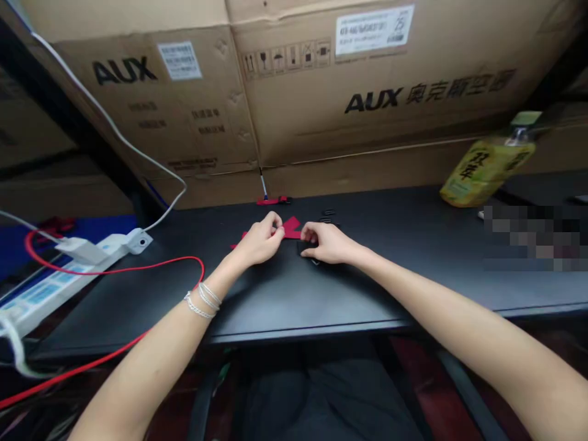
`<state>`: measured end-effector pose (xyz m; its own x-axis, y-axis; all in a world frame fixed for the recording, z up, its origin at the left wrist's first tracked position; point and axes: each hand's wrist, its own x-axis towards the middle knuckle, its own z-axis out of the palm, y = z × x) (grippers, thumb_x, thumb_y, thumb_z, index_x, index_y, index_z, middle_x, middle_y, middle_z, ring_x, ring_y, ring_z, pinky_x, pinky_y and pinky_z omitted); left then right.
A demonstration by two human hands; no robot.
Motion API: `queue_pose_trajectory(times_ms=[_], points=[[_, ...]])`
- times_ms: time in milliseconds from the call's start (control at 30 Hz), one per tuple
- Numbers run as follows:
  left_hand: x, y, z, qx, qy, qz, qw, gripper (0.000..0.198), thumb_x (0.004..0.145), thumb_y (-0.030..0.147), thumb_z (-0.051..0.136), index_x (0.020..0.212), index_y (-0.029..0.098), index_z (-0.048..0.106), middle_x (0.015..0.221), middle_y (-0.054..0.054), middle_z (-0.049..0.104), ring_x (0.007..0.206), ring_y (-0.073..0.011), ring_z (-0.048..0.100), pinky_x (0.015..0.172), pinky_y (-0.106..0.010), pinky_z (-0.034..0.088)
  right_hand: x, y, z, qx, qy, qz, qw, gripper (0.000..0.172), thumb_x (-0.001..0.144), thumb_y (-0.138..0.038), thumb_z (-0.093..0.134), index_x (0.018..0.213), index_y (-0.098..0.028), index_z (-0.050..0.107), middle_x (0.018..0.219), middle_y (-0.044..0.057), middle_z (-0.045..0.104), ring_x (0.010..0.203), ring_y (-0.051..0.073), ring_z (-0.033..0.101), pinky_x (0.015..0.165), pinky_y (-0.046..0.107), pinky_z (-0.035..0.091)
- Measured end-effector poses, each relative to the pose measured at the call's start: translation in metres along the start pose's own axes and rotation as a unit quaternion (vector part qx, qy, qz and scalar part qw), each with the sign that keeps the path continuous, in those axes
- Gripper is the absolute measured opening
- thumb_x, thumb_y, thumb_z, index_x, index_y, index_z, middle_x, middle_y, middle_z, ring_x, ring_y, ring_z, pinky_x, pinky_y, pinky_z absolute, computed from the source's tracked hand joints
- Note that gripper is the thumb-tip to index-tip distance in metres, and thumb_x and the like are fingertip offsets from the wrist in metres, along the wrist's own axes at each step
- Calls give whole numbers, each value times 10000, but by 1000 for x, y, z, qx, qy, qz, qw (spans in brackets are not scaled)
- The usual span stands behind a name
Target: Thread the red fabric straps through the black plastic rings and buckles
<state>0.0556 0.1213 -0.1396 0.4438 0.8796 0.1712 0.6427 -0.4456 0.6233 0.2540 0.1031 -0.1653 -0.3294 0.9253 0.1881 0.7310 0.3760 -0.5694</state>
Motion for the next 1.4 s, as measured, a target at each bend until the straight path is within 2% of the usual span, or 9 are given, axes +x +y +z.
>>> queue_pose_trajectory(times_ms=[167,400,500,1033,1400], points=[[0,-1,0,19,-3,4,1000,67,838,264,420,858,209,453,492,73,486,463,-119,435,523,-240,289,1,-1,-2,55,57,-4,997,70,752,-127,609,813,-162,606,739,6,646,667,120,571,636,230,406],[1,-3,-1,11,9,8,1000,93,821,248,423,883,206,479,498,70,463,471,-115,408,518,-237,277,5,1,-4,146,146,-25,978,115,784,-139,523,853,-160,612,767,22,655,686,135,581,671,253,438],[0,-3,-1,0,7,15,1000,98,816,255,428,879,202,484,501,70,453,470,-110,398,513,-233,273,6,1,-4,170,163,-35,971,119,787,-157,519,860,-159,613,780,27,653,698,141,586,682,262,452],[-4,2,-1,-49,-58,77,994,108,853,258,418,904,186,481,543,68,428,485,-86,382,504,-207,261,4,-4,-1,257,155,-73,951,137,789,-216,577,871,-146,662,851,50,701,768,155,642,756,292,509],[-5,2,-2,-67,-71,63,993,126,876,295,416,924,191,467,531,77,433,473,-84,396,509,-200,290,11,3,-1,324,172,-37,930,135,749,-222,611,851,-150,662,846,55,701,785,160,654,802,320,521]])
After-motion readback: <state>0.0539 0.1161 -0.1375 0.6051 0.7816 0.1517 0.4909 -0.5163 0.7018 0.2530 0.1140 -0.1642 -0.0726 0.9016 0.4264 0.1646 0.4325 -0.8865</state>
